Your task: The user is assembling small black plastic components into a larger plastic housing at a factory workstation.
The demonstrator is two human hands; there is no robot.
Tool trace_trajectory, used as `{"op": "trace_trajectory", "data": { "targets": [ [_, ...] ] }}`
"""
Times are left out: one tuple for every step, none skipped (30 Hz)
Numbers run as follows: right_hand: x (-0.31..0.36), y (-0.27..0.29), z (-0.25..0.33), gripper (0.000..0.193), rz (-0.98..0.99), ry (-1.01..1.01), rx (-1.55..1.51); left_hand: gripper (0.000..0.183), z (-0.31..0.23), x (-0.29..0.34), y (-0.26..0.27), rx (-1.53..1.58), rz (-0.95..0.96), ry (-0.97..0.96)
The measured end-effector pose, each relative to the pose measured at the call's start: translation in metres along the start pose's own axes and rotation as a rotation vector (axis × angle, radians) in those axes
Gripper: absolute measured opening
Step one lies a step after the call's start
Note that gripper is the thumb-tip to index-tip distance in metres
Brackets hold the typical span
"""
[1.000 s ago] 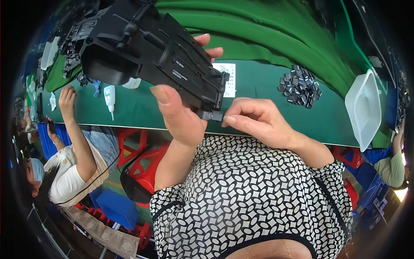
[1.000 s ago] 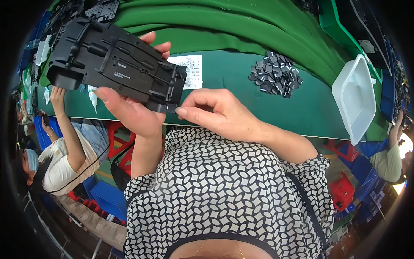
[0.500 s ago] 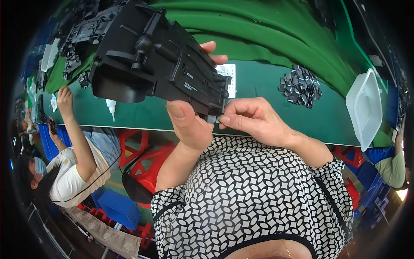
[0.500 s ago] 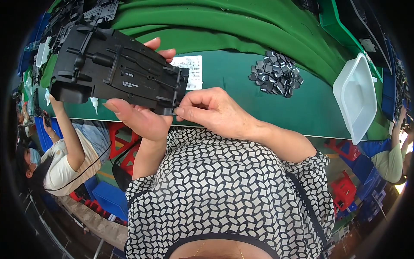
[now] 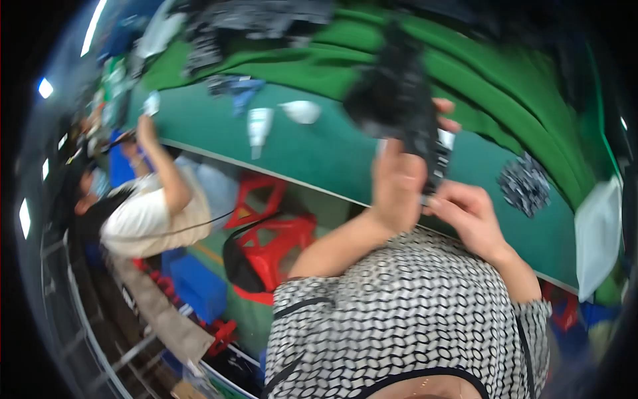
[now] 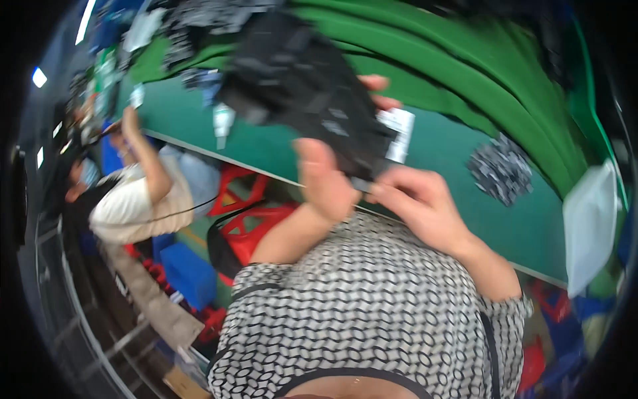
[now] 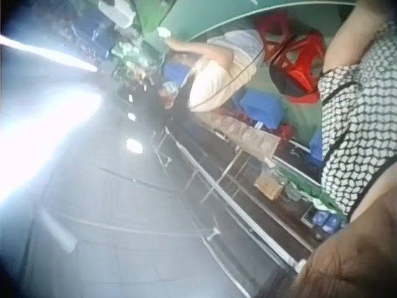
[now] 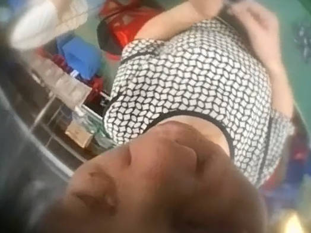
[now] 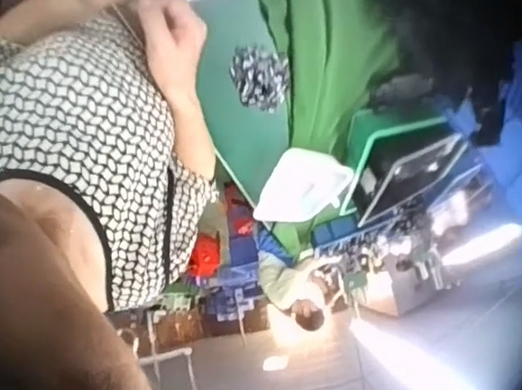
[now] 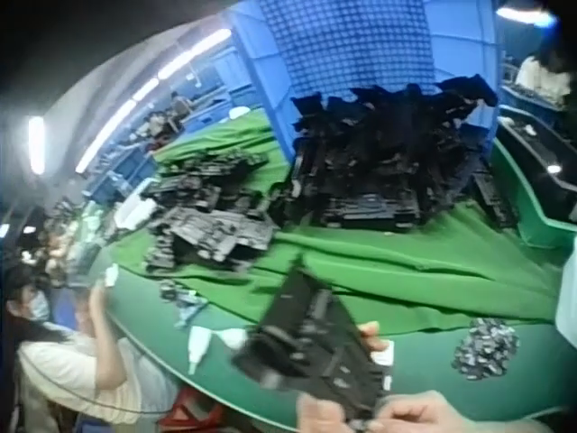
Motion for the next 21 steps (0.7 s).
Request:
{"op": "trace_trajectory", "data": {
  "targets": [
    [0.003,-0.004,0.001,0.017,-0.003,-0.063,0.058,0.081,-0.004,0.005,0.004,0.022,-0.01,-0.005],
    [0.002,-0.002,-0.001,0.017,-0.03,-0.023,0.066,0.079,0.001,0.004,0.006,0.032,0.012,-0.006],
    [0.004,-0.001,-0.003,0.017,-0.036,-0.046,0.053,0.081,-0.001,0.006,0.003,0.041,-0.005,0.02],
    [0.004,-0.002,-0.005,0.017,-0.042,-0.07,0.041,0.066,-0.001,0.006,0.006,0.158,0.083,-0.047],
    [0.006,-0.001,-0.003,0.017,-0.052,-0.084,0.023,0.065,0.001,0.007,0.005,0.162,0.093,-0.044],
    [0.005,-0.002,-0.003,0.017,-0.048,-0.085,0.012,0.064,0.001,0.008,0.005,0.167,0.103,-0.039],
    [0.004,-0.003,-0.003,0.017,-0.044,-0.089,0.002,0.064,0.001,0.008,0.006,0.154,0.102,-0.044],
    [0.003,-0.002,-0.001,0.017,-0.024,-0.095,0.023,0.064,-0.003,0.006,0.005,0.147,0.108,-0.055],
    [0.003,-0.002,0.0,0.017,-0.018,-0.092,0.013,0.073,-0.004,0.004,0.004,0.086,0.063,-0.029],
    [0.002,-0.002,0.001,0.017,-0.012,-0.091,0.004,0.082,-0.004,0.003,0.004,0.027,0.017,-0.002],
    [-0.001,-0.003,0.002,0.018,-0.004,-0.082,-0.01,0.082,-0.003,0.002,0.005,0.04,0.011,0.011],
    [-0.002,-0.004,0.003,0.018,-0.006,-0.073,0.0,0.082,-0.003,0.0,0.006,0.046,0.01,0.007],
    [-0.003,-0.004,0.002,0.018,-0.008,-0.065,0.009,0.082,-0.001,-0.002,0.007,0.051,0.009,0.004],
    [-0.004,-0.003,0.003,0.018,-0.011,-0.069,0.016,0.068,-0.002,-0.003,0.007,0.159,0.097,-0.028],
    [-0.005,-0.003,0.004,0.019,-0.011,-0.067,0.018,0.068,-0.002,-0.004,0.007,0.152,0.102,-0.035],
    [-0.006,-0.003,0.005,0.019,-0.011,-0.065,0.021,0.068,-0.003,-0.005,0.007,0.152,0.099,-0.024],
    [-0.007,-0.002,0.005,0.019,-0.014,-0.06,0.018,0.068,-0.002,-0.006,0.006,0.155,0.096,-0.011],
    [-0.007,-0.002,0.005,0.019,-0.015,-0.054,0.014,0.068,-0.001,-0.006,0.006,0.145,0.101,-0.004],
    [-0.007,-0.001,0.004,0.019,-0.018,-0.058,0.012,0.068,0.0,-0.007,0.006,0.143,0.106,-0.006],
    [-0.007,-0.002,0.005,0.019,-0.01,-0.059,0.009,0.069,-0.002,-0.006,0.006,0.13,0.104,-0.011],
    [-0.007,-0.002,0.007,0.019,0.003,-0.057,0.03,0.069,-0.003,-0.005,0.006,0.117,0.101,-0.017]
  ]
}}
Point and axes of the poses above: each hand's wrist, its own x-axis away from the middle knuckle, its own y-axis out of the back of the hand, z = x × y, the point moved 4 cm from there along -x, towards the middle knuckle, and after that the axes turned 14 degrees about -z, right-handed, at the moved point
